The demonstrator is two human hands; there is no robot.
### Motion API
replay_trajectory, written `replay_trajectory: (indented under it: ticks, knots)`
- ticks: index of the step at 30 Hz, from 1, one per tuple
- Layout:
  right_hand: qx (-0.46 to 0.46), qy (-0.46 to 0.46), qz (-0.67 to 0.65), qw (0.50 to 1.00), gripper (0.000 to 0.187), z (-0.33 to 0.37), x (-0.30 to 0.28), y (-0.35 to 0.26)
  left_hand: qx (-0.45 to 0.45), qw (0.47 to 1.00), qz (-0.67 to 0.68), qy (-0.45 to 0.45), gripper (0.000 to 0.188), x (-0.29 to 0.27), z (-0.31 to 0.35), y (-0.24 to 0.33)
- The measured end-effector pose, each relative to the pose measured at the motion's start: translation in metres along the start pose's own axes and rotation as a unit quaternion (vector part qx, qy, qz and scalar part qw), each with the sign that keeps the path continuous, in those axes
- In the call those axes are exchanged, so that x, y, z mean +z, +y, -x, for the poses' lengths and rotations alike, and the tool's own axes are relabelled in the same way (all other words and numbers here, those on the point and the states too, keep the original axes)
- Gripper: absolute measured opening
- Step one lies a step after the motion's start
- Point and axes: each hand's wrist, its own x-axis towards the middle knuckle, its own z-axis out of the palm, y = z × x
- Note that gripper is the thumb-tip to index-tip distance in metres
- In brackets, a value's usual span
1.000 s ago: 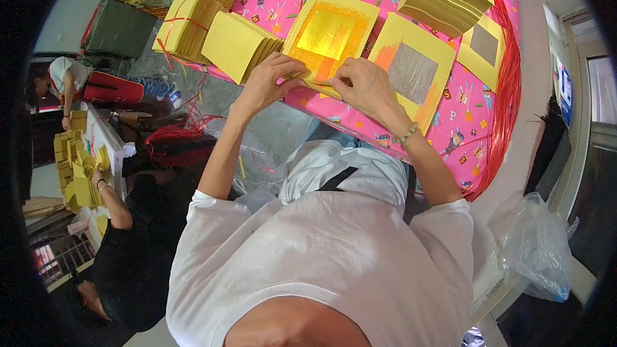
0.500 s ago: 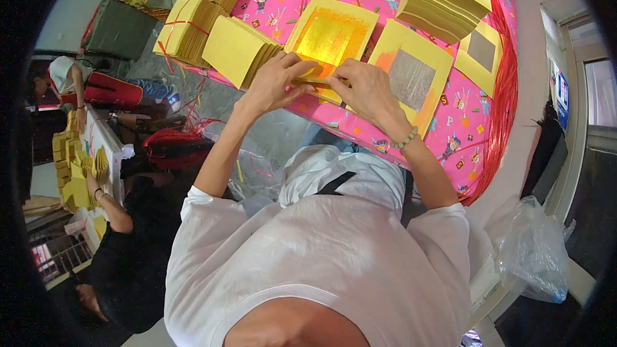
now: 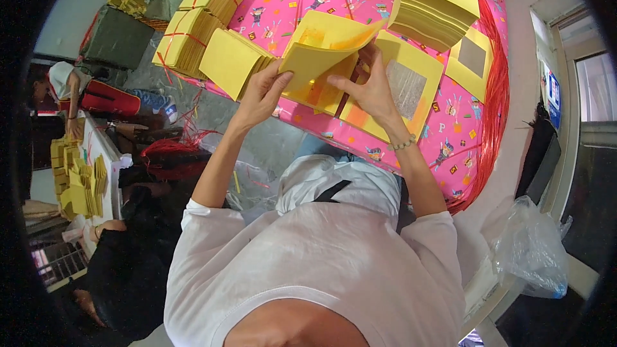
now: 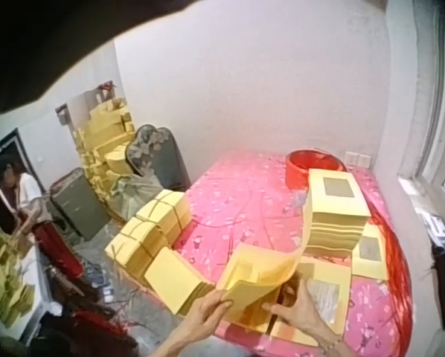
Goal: Sorting and stacking sheets of joss paper on a table.
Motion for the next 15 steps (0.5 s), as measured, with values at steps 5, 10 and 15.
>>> replay_trajectory:
  ticks: [5,10,15]
  knots:
    - [0.053,-0.113,-0.103,0.987,0.079,0.003,0.001,0.000,-0.036,0.940,0.321,-0.108,0.029,0.003,0.001,0.016]
    - [0.094,-0.110,-0.112,0.983,0.069,0.008,0.003,-0.003,-0.019,0.988,0.151,-0.005,0.030,0.009,-0.001,0.007]
    - [0.094,-0.093,-0.121,0.984,0.057,0.010,0.003,-0.004,0.060,0.978,-0.122,0.156,0.034,0.017,-0.006,0.012]
